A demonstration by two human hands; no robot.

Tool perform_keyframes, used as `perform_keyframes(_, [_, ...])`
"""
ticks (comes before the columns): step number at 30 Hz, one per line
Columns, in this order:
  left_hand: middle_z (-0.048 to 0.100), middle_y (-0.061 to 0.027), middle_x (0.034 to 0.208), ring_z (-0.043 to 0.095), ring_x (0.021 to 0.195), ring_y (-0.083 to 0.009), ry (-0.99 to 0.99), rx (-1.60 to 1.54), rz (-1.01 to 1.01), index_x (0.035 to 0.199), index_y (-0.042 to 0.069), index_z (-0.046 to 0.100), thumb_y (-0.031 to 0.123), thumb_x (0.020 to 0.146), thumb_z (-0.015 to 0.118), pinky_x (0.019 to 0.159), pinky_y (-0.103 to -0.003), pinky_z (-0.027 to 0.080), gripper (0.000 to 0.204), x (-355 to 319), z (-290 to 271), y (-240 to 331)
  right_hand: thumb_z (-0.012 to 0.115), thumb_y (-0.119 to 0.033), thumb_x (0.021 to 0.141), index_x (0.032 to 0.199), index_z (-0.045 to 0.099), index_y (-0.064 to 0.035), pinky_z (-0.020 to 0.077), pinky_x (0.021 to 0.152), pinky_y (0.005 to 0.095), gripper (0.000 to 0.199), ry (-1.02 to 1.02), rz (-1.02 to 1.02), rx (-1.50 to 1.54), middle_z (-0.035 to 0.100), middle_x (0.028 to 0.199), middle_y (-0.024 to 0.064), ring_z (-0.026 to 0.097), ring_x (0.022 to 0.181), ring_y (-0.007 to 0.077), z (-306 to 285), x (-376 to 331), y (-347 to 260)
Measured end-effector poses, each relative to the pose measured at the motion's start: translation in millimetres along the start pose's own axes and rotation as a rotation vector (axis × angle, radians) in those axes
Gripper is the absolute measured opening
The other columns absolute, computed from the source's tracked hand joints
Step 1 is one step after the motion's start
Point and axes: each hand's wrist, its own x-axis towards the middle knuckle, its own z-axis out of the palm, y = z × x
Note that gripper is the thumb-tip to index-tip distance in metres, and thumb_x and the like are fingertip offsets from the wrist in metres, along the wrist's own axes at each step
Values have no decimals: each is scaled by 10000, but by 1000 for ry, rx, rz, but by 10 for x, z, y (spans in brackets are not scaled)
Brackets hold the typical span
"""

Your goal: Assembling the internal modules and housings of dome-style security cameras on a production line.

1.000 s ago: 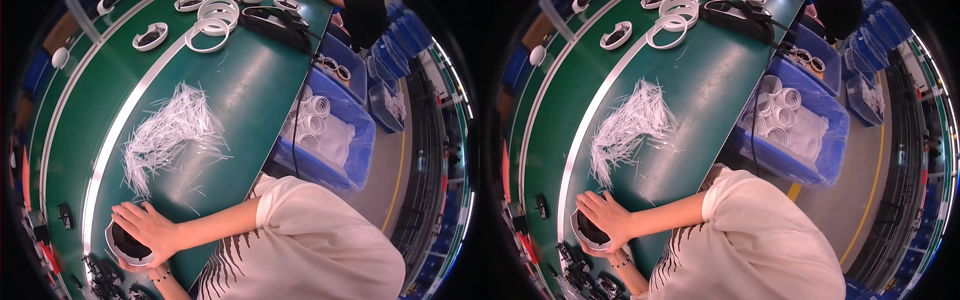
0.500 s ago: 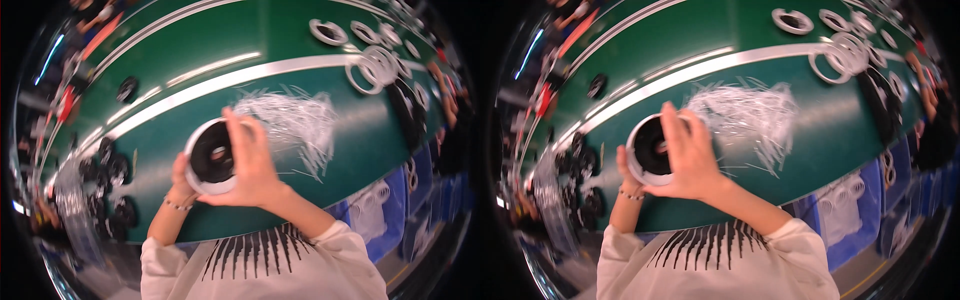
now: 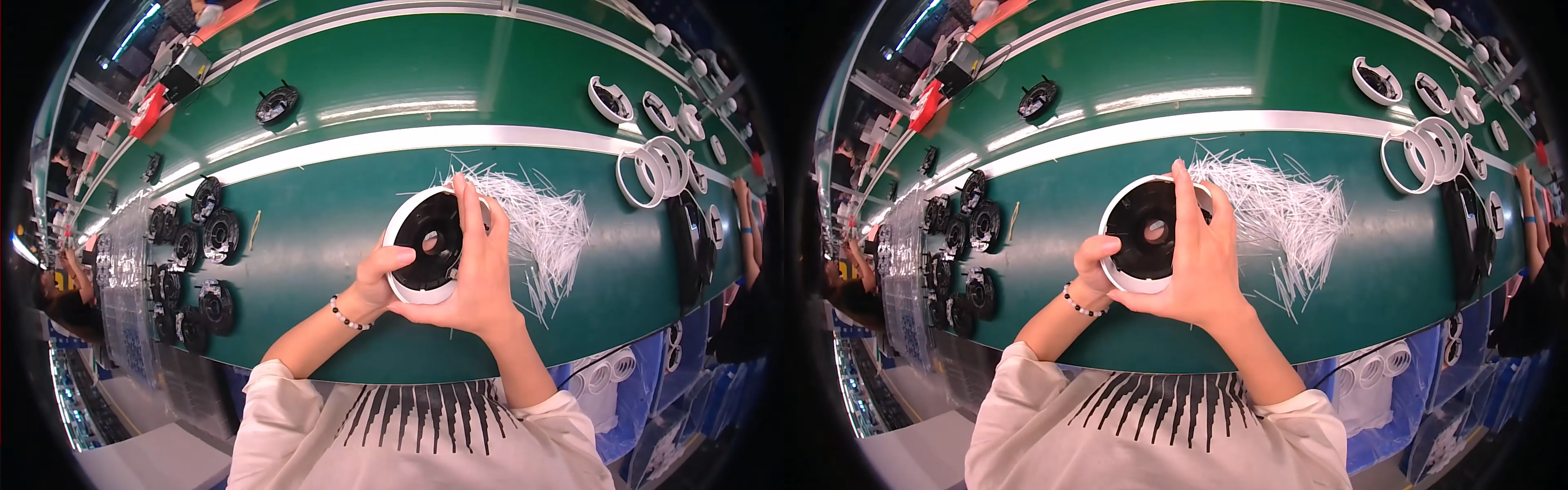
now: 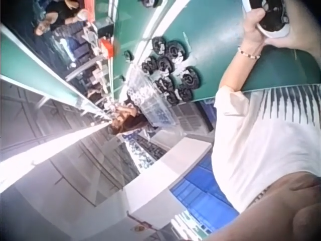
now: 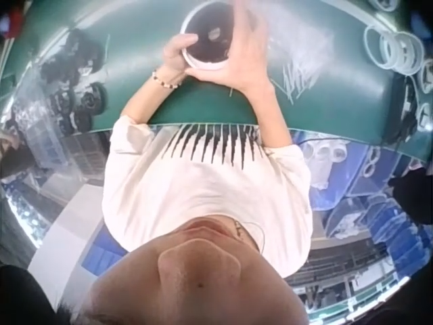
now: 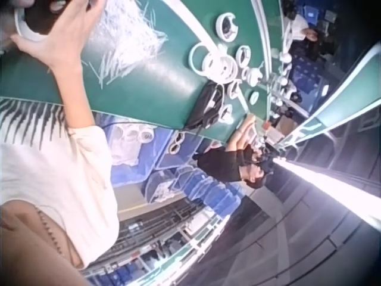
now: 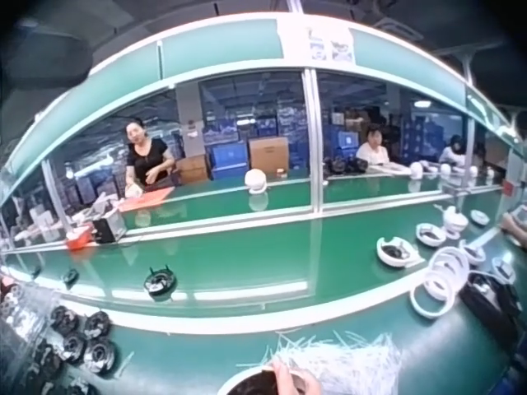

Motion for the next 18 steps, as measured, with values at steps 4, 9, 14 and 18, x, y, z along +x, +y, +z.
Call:
perform_keyframes(4, [442,-132,1174,462,1050,-239,12,-69,108,1219,19,342,257,669,489,895,-379,387,617,184,76,-83,734,-505,445,1272,178,46,260,930,452,1138,69,-113,-95,301,1286,204,269,1171,384,-60,39,178])
perform_keyframes(9, [492,-113,1142,465,1058,-268,298,-264,-21,1175,90,425,397,770,384,912,-423,355,511,628,11,63,712,-471,562,1299,162,-10,121,986,500,1029,109,-129,79,172,1343,224,119,1235,431,-207,68,421])
perform_keyframes(14, [449,-167,1170,461,1064,-293,477,39,31,1189,39,368,345,840,283,888,-447,397,472,1242,-623,574,677,-129,623,1097,473,-12,309,916,380,528,284,-30,-444,485,1132,133,438,1042,300,-1155,120,1229])
perform_keyframes(18, [443,-183,1167,453,1075,-290,500,127,105,1148,-9,386,375,873,298,935,-452,338,480,1950,-907,764,671,-105,607,1022,512,4,334,891,394,458,151,177,-868,518,1065,168,451,1009,332,-1810,-245,2114])
